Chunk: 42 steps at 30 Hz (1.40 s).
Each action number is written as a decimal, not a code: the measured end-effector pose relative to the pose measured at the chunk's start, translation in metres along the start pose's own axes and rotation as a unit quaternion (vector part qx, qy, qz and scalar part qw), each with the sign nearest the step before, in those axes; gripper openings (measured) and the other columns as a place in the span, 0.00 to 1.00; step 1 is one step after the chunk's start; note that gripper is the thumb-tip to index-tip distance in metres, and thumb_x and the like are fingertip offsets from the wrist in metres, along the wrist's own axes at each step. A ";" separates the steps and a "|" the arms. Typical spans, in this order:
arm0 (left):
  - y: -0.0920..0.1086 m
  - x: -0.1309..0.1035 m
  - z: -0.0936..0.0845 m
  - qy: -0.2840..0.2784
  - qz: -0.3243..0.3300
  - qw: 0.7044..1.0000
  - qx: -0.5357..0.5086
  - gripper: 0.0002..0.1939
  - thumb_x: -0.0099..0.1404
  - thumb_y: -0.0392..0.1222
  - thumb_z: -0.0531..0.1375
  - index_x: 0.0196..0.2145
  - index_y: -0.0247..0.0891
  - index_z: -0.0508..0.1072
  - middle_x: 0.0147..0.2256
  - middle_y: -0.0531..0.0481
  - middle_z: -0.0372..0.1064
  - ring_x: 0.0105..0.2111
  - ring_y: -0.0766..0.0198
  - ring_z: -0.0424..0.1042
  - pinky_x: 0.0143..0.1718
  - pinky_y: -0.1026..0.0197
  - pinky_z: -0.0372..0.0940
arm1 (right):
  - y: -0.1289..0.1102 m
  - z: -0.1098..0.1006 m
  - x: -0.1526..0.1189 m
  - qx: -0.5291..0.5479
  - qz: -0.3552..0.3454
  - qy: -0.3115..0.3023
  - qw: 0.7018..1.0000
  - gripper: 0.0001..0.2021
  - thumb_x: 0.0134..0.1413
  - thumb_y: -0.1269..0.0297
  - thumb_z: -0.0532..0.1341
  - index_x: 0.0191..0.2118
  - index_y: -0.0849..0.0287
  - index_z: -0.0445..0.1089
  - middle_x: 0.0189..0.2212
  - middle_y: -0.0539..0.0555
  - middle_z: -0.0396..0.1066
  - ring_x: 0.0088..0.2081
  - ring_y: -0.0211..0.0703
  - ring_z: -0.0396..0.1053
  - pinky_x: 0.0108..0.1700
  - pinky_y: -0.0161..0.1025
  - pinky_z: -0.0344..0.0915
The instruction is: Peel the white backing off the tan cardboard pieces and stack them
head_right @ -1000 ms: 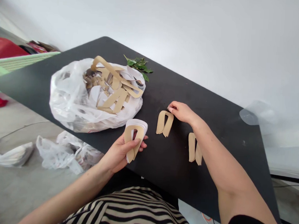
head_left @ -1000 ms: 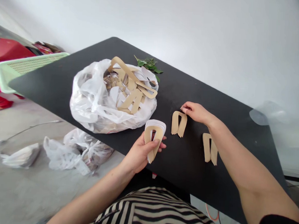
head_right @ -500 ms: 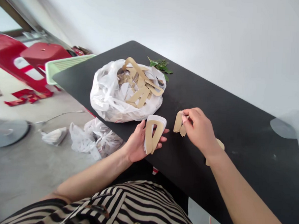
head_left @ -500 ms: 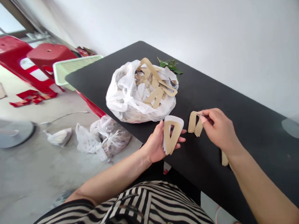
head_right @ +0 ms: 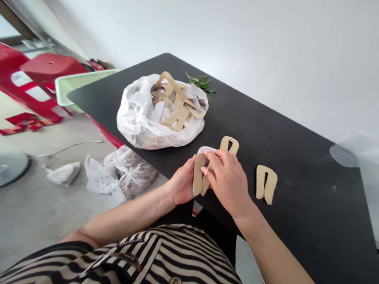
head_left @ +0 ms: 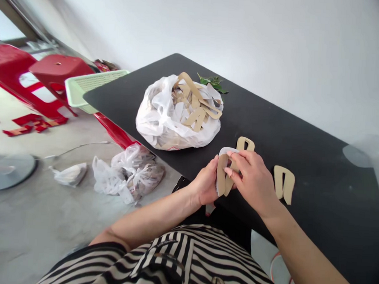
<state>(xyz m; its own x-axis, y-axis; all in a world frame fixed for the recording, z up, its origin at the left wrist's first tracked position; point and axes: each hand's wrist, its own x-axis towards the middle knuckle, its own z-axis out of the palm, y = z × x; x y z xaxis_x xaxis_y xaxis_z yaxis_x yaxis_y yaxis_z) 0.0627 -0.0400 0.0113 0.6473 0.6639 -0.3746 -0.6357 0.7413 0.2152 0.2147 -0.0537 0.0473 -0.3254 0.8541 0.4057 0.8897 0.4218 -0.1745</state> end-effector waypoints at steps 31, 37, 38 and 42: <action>-0.031 0.020 0.008 0.011 -0.092 0.995 0.037 0.19 0.73 0.55 0.55 0.46 0.36 0.75 0.34 0.46 0.75 0.32 0.57 0.76 0.39 0.51 0.72 | 0.042 -0.012 -0.034 0.125 -0.004 0.050 0.991 0.03 0.64 0.68 0.61 0.39 0.50 0.69 0.48 0.55 0.73 0.51 0.53 0.71 0.53 0.55 0.68; -0.032 0.020 0.011 0.033 -0.101 0.990 0.089 0.27 0.76 0.56 0.48 0.50 0.32 0.76 0.37 0.39 0.78 0.36 0.53 0.78 0.36 0.53 0.72 | 0.055 -0.021 -0.039 0.248 0.052 0.018 0.967 0.04 0.64 0.66 0.60 0.43 0.49 0.69 0.42 0.52 0.75 0.46 0.48 0.73 0.50 0.49 0.70; -0.032 0.020 0.010 0.027 -0.099 0.990 0.094 0.27 0.76 0.57 0.48 0.51 0.32 0.76 0.39 0.37 0.78 0.37 0.52 0.79 0.36 0.53 0.72 | 0.057 -0.023 -0.040 0.260 0.070 0.014 0.963 0.04 0.64 0.65 0.60 0.43 0.49 0.69 0.41 0.52 0.75 0.45 0.47 0.74 0.49 0.48 0.70; -0.034 0.017 0.011 -0.014 -0.083 0.990 0.110 0.28 0.74 0.60 0.52 0.52 0.33 0.76 0.43 0.38 0.78 0.39 0.52 0.79 0.34 0.55 0.73 | 0.062 -0.026 -0.042 0.269 0.105 0.011 0.957 0.04 0.63 0.63 0.61 0.43 0.50 0.70 0.41 0.52 0.75 0.43 0.46 0.74 0.47 0.45 0.71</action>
<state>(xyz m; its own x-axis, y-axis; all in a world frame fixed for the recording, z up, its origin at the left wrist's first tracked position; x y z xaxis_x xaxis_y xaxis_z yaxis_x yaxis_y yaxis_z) 0.0996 -0.0529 0.0079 0.7486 0.5319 -0.3958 -0.4155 0.8416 0.3451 0.2920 -0.0708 0.0424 -0.1459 0.9334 0.3279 0.6386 0.3420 -0.6893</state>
